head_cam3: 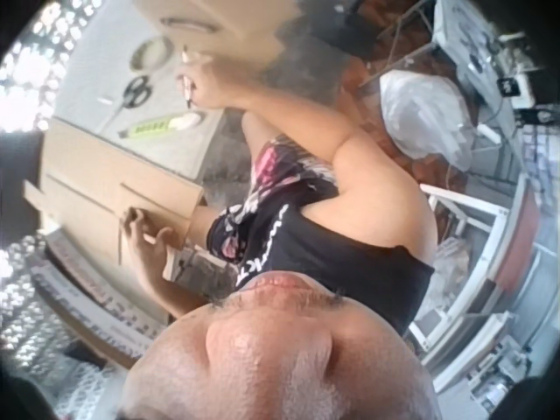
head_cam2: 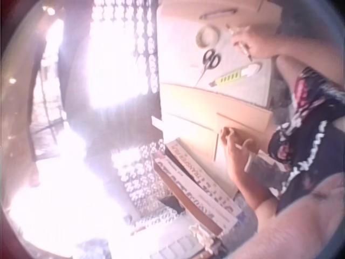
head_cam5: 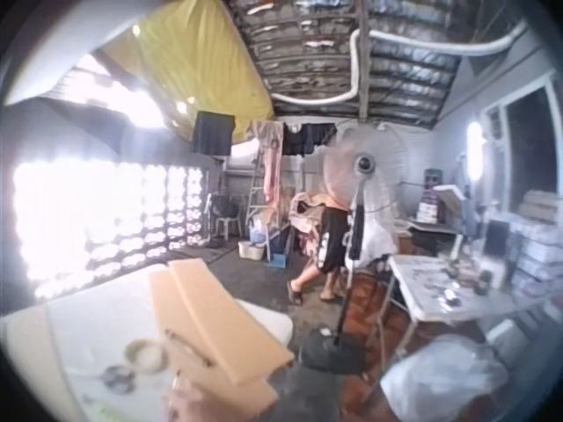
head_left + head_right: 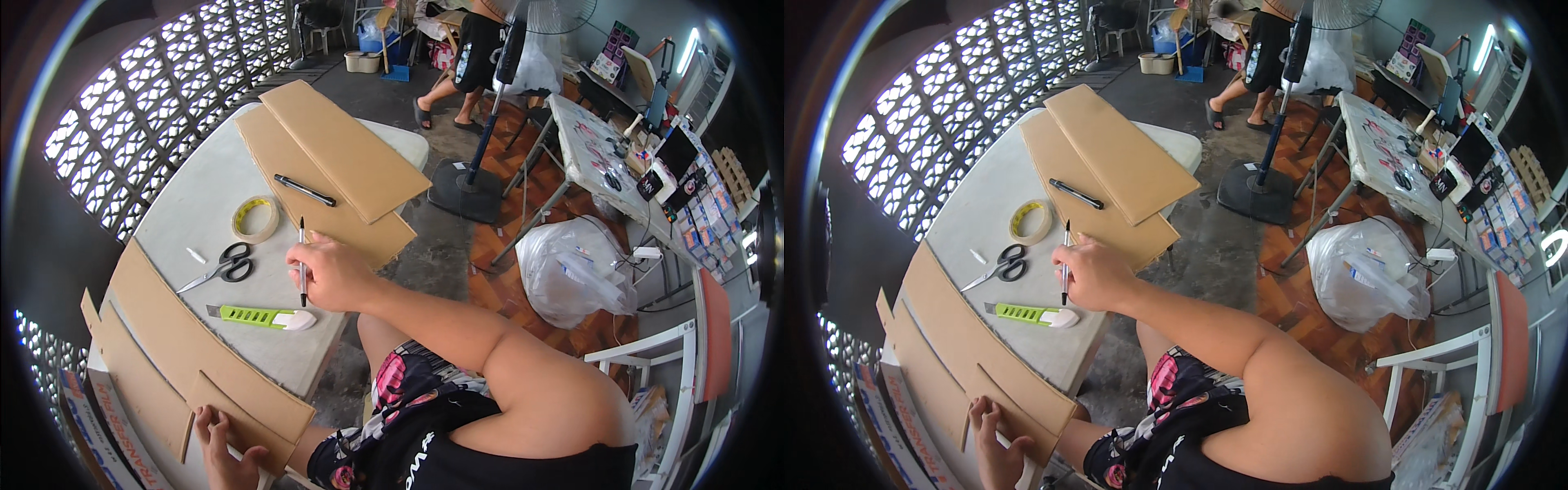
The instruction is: The person marks and cuts a large piece of cardboard on a table using a utility knife and a pen. They align smaller cardboard pieces, trace outlines, and cut along marked lines to produce shaped pieces.
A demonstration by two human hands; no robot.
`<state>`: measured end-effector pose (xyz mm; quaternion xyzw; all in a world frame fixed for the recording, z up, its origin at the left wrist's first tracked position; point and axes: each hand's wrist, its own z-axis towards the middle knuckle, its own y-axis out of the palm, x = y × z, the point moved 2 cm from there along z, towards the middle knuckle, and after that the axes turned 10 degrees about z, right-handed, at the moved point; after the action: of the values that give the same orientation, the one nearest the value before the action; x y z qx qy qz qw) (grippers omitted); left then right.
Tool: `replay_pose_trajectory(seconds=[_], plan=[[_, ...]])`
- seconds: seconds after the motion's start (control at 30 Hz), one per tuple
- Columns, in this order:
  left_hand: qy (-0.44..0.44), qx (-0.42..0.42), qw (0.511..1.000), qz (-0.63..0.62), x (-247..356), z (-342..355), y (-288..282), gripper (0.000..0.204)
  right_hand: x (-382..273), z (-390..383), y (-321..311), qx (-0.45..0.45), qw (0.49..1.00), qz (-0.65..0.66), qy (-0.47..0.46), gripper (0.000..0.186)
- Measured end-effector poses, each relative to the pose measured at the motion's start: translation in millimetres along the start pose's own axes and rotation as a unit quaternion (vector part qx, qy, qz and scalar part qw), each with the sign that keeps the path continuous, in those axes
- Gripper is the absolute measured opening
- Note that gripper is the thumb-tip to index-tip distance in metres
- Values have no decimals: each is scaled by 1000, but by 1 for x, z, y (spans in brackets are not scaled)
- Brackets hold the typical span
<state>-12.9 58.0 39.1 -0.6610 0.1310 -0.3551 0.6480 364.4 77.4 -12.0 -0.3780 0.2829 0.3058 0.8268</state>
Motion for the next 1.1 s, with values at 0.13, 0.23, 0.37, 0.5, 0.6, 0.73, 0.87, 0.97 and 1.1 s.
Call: replay_pose_trajectory(seconds=[0.13,0.23,0.37,0.5,0.6,0.73,0.87,0.97,1.1], plan=[[5,-7,1000,-4,-2,-1,4,65,7,-1,0,7,1000,7,-11,10],[-2,-15,1000,-4,-2,-1,4,67,5,0,-3,-2,1000,10,4,9],[-45,47,998,5,-28,-23,20,81,0,6,12,-9,999,16,27,11],[-92,6,995,-24,-5,-9,13,74,7,0,7,-45,998,33,42,14],[-83,-13,996,-3,9,5,-3,74,15,-1,-3,-37,990,81,110,16],[-98,7,995,-11,3,-10,-2,80,5,4,9,-50,989,102,93,17],[-96,8,995,21,7,-14,-3,83,12,2,7,-48,988,113,93,17],[-91,7,996,13,14,-15,2,80,14,2,5,-48,989,109,87,16],[-56,-3,998,7,28,2,6,81,11,3,7,-50,993,71,83,16]])
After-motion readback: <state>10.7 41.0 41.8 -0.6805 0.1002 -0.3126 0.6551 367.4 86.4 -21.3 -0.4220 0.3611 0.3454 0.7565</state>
